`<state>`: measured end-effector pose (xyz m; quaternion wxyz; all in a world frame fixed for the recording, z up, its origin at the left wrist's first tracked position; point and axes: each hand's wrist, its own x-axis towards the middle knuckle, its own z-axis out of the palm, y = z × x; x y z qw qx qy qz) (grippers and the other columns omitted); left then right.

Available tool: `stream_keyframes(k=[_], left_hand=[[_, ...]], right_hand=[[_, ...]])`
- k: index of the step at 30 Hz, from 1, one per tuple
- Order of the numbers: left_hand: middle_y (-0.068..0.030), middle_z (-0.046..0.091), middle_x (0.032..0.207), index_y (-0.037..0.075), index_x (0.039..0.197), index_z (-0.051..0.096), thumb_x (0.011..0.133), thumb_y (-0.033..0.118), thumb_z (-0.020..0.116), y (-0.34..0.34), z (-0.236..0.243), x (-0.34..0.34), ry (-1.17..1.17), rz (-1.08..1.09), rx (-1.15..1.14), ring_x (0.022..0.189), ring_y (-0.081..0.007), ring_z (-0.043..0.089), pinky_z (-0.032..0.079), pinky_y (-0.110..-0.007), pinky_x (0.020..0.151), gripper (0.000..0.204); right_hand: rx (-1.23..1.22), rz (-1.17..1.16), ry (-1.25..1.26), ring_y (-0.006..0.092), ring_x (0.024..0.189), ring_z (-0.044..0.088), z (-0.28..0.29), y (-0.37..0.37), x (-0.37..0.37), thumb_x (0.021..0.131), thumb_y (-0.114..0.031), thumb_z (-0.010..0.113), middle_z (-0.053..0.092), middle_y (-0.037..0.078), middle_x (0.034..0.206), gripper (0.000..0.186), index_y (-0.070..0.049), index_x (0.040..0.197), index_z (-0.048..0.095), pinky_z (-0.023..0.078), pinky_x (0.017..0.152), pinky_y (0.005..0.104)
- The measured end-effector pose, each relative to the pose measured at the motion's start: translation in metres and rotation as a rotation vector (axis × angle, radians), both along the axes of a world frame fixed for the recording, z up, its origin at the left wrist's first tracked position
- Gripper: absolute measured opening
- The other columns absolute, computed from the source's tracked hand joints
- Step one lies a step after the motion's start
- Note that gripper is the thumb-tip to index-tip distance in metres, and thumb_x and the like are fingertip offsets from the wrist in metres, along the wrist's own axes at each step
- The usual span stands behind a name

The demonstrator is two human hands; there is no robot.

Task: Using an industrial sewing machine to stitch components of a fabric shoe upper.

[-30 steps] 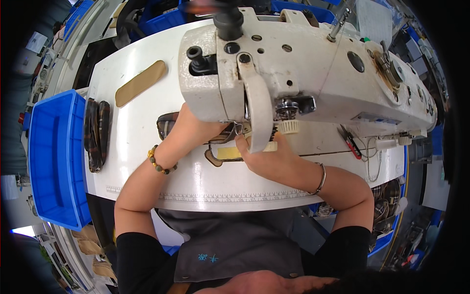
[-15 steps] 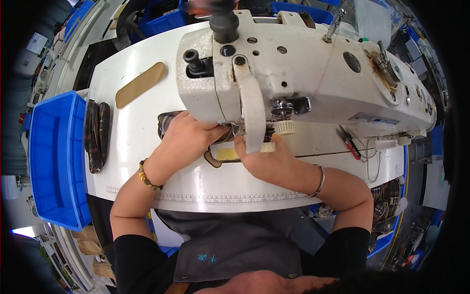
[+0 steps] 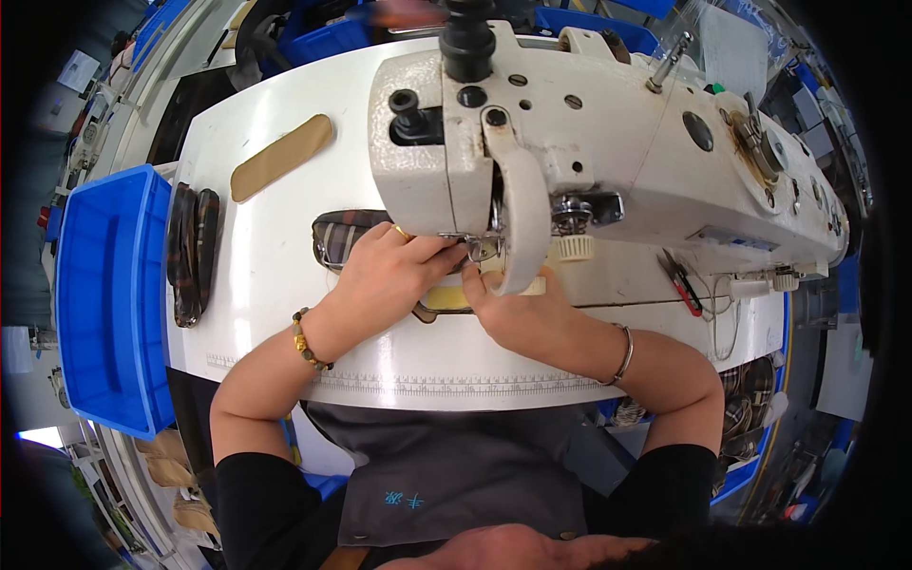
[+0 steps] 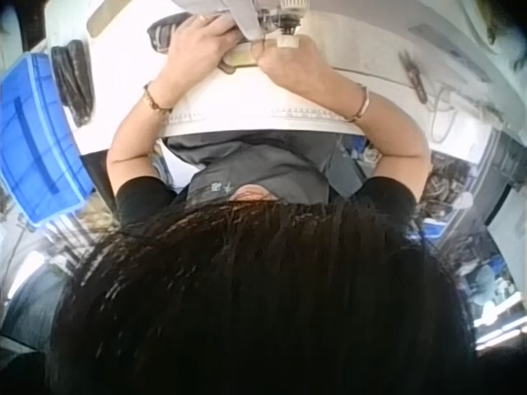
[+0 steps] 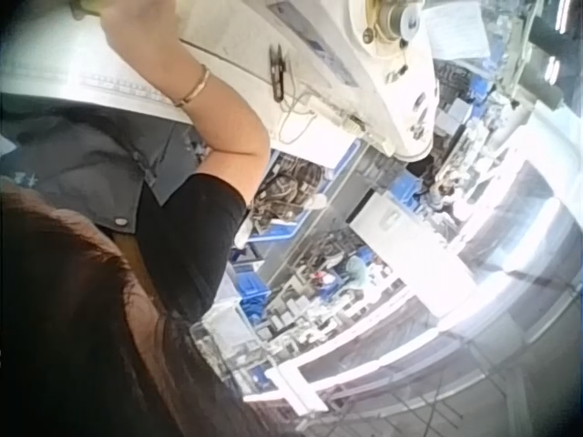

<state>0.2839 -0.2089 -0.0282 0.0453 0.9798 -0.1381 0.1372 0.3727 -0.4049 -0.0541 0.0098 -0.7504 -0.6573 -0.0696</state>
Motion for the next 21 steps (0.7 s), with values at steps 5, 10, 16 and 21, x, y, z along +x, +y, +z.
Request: stream_keyframes(k=[5, 10, 16, 21], left_hand=[[0.0012, 0.060, 0.103, 0.009, 0.103, 0.073, 0.076, 0.013, 0.063, 0.000, 0.001, 0.001, -0.069, -0.024, -0.021, 0.099, -0.0187, 0.059, 0.050, -0.032, 0.082, 0.029], [0.0013, 0.061, 0.101, 0.009, 0.104, 0.073, 0.076, 0.013, 0.064, -0.002, -0.001, 0.003, -0.079, -0.003, -0.025, 0.099, -0.0187, 0.059, 0.050, -0.031, 0.080, 0.029], [0.0012, 0.062, 0.102, 0.011, 0.106, 0.073, 0.077, 0.013, 0.063, -0.003, 0.007, 0.006, 0.049, 0.045, -0.032, 0.099, -0.0199, 0.060, 0.049, -0.032, 0.083, 0.031], [0.0026, 0.063, 0.101, 0.013, 0.108, 0.073, 0.078, 0.014, 0.063, 0.003, 0.018, 0.005, 0.094, -0.001, 0.048, 0.103, -0.0186, 0.060, 0.047, -0.033, 0.091, 0.031]], right_hand=[[0.209, 0.133, -0.003, 0.0224, 0.052, 0.062, -0.003, 0.002, 0.012, 0.070, -0.005, 0.063, 0.066, 0.014, 0.068, 0.041, 0.012, 0.107, 0.064, 0.044, 0.043, 0.0350], [0.089, 0.040, -0.079, 0.0200, 0.073, 0.066, 0.001, 0.003, 0.008, 0.079, -0.007, 0.058, 0.065, 0.005, 0.077, 0.038, 0.002, 0.115, 0.066, 0.053, 0.068, 0.0388], [0.206, 0.119, -0.016, 0.0253, 0.056, 0.063, -0.019, 0.001, 0.017, 0.077, -0.009, 0.064, 0.063, 0.010, 0.067, 0.042, 0.006, 0.116, 0.060, 0.047, 0.049, 0.0347], [-0.497, 0.133, -0.228, 0.0128, 0.111, 0.057, 0.000, 0.006, 0.017, 0.097, -0.010, 0.052, 0.059, 0.005, 0.116, 0.040, 0.003, 0.135, 0.048, 0.056, 0.074, 0.0301]])
